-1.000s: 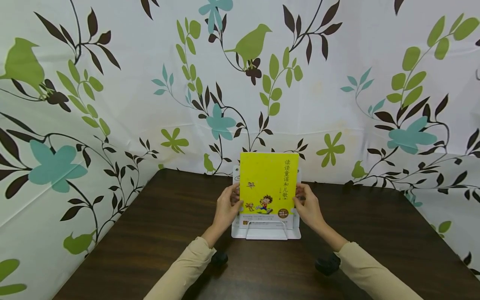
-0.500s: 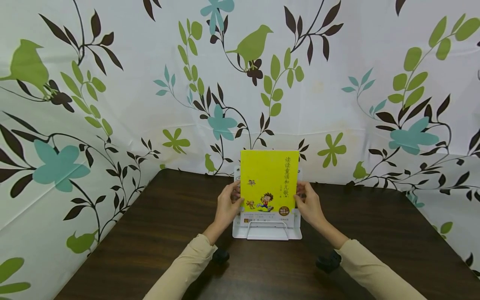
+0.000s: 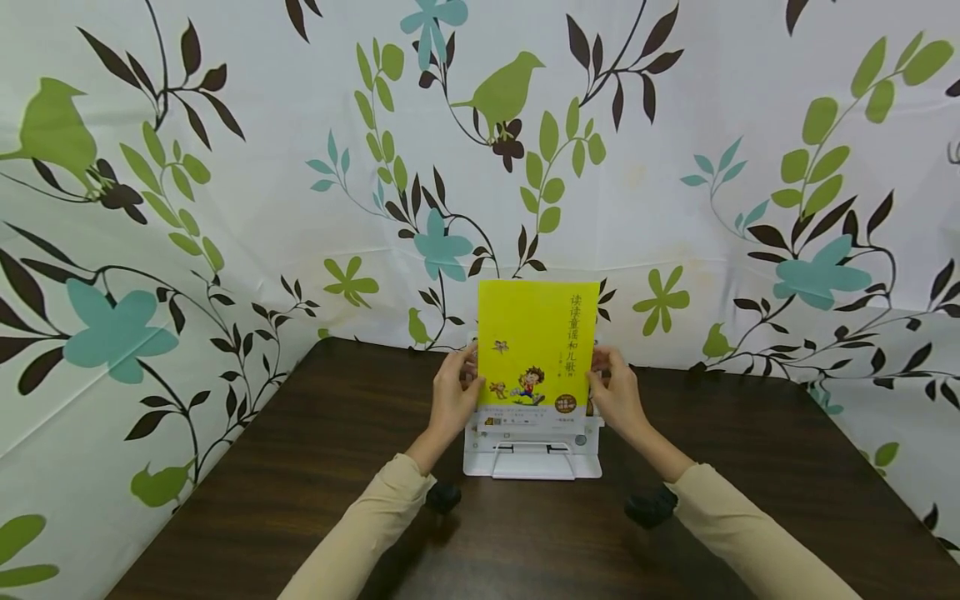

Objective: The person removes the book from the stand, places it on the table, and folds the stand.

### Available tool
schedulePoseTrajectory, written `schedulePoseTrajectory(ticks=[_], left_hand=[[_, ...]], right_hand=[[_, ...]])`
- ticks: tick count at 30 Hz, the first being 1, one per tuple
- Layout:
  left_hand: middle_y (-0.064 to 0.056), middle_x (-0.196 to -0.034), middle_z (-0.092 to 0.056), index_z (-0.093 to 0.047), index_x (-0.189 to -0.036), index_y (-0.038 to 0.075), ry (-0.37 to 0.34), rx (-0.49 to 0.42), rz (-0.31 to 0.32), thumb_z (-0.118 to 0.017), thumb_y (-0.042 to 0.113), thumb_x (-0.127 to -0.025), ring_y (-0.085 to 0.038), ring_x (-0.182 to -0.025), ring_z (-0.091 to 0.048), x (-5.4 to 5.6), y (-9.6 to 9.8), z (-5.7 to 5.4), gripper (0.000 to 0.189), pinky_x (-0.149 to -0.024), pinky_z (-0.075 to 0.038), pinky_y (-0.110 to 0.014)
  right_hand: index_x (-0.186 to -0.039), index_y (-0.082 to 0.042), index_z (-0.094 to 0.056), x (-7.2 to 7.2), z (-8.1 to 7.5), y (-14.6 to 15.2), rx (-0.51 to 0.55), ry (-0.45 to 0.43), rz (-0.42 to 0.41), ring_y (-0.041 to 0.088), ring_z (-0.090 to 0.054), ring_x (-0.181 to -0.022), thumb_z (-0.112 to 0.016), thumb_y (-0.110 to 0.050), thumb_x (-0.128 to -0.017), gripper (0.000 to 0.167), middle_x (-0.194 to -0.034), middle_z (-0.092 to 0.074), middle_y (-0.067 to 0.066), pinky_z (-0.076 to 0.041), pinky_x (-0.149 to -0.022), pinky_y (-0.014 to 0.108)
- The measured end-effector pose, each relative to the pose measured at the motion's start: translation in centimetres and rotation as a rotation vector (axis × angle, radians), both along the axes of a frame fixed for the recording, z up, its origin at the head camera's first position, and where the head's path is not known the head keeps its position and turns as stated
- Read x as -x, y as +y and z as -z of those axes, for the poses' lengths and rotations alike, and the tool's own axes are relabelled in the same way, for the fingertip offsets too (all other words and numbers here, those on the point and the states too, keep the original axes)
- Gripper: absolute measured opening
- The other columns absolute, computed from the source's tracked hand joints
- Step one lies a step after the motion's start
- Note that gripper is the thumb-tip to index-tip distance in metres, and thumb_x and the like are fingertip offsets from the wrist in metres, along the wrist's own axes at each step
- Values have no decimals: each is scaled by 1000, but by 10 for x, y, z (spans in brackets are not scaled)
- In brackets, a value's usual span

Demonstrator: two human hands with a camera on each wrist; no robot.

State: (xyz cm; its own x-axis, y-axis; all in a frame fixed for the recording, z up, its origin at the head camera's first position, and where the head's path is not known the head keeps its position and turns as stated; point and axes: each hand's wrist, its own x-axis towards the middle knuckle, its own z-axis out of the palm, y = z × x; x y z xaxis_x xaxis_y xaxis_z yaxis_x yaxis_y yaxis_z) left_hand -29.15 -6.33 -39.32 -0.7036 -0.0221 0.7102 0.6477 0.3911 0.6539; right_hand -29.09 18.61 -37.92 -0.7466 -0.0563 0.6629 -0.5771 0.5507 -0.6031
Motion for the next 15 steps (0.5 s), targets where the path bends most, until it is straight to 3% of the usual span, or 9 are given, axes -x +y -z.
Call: schedulePoseTrajectory(ticks=[4,11,15], left_hand=[[-17,-98,-55,-54,-121,-2,39,-2,-3,-65,-14,-73,-26,-81,-59,-1,-1,-6,51,-61,-53,-34],[-18,-99,-55,-54,-121,-2,111,-19,-6,-65,-13,-74,-28,-82,-59,0,-5,-17,49,-61,-54,-32],[-20,-100,-55,-54,-122,0,152,-52,-4,-63,-13,-75,-29,-83,-59,-2,-5,-23,49,-62,-54,-34]], right_hand=[[-109,8,-48,-2,-5,-2,25,22,-18,23,-55,-80,-54,15,-80,31,-91,-55,17,-52,-60,34],[-110,10,-47,-7,-22,-9,61,58,-42,25,-56,-81,-53,17,-80,31,-92,-55,20,-47,-60,14],[-109,15,-46,-20,-41,-17,70,118,-64,30,-55,-81,-52,21,-79,32,-92,-54,24,-47,-60,16]])
